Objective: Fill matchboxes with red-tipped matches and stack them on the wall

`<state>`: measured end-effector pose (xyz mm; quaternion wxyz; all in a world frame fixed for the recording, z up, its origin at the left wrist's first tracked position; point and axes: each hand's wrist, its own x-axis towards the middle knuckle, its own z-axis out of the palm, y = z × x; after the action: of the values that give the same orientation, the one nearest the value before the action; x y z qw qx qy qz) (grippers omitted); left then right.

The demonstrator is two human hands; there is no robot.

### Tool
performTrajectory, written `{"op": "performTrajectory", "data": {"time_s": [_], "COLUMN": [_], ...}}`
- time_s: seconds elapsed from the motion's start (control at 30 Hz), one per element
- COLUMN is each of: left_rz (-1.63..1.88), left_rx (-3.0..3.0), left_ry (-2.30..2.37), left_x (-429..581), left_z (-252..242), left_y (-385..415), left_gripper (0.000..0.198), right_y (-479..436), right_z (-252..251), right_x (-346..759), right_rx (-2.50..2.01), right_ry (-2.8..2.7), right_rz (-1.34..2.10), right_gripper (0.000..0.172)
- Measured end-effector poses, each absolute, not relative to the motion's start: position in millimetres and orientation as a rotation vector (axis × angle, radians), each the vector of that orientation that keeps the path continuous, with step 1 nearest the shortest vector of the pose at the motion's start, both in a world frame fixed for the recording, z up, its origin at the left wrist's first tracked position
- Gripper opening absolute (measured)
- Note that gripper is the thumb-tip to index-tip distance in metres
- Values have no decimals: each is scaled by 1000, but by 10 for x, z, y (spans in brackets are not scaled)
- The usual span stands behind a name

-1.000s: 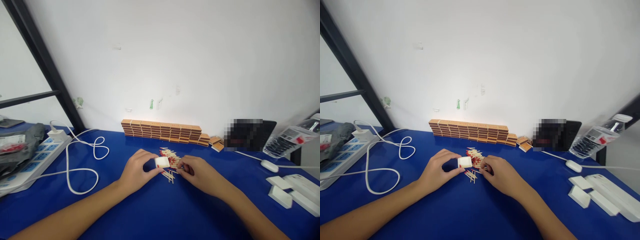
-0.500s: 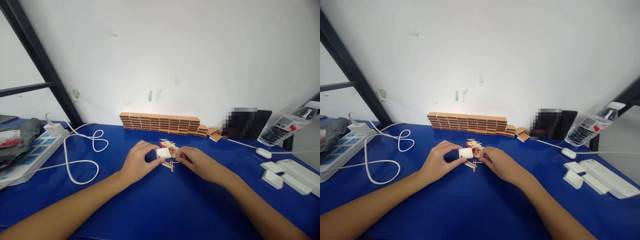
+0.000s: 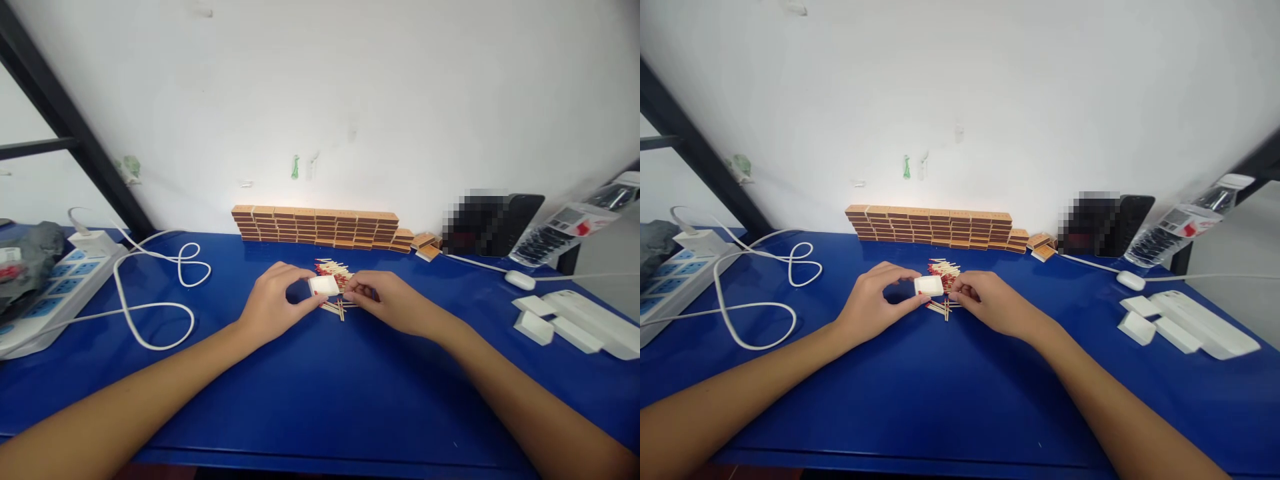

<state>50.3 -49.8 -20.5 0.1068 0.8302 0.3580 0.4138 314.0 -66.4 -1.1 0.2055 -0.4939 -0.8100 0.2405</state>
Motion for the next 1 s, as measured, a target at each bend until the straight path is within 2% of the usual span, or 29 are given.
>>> {"op": "performTrajectory", "data": {"time_s": [0.1, 0.2, 0.37, 0.53, 0.73, 1.0], "left_rz": [1209, 1229, 1203, 1235, 1226, 1194], "left_rx": [2450, 2460, 2469, 2482, 2481, 2510], "left_ry": [1062, 1046, 1013, 1008, 1008, 966], "left_x": [502, 504, 514, 517, 514, 519], "left_z": [-209, -218, -227, -221, -224, -224], "left_y": [-493, -486, -496, -493, -486, -494], "left_gripper": [27, 27, 28, 28, 28, 26], "right_y": [-632, -589, -584, -646, -723, -758], "right_z": [49, 79, 76, 201, 307, 227], "right_x": [3295, 3462, 3484, 3475, 3444, 3332], "right_rx": [-1466, -1603, -1614, -1618, -1556, -1588], "right_ry": [-2291, -2356, -2344, -2329, -2469, -2480], "right_rz": [614, 698, 845, 748, 1053, 1027], "right_gripper": [29, 24, 30, 34, 33, 28]}}
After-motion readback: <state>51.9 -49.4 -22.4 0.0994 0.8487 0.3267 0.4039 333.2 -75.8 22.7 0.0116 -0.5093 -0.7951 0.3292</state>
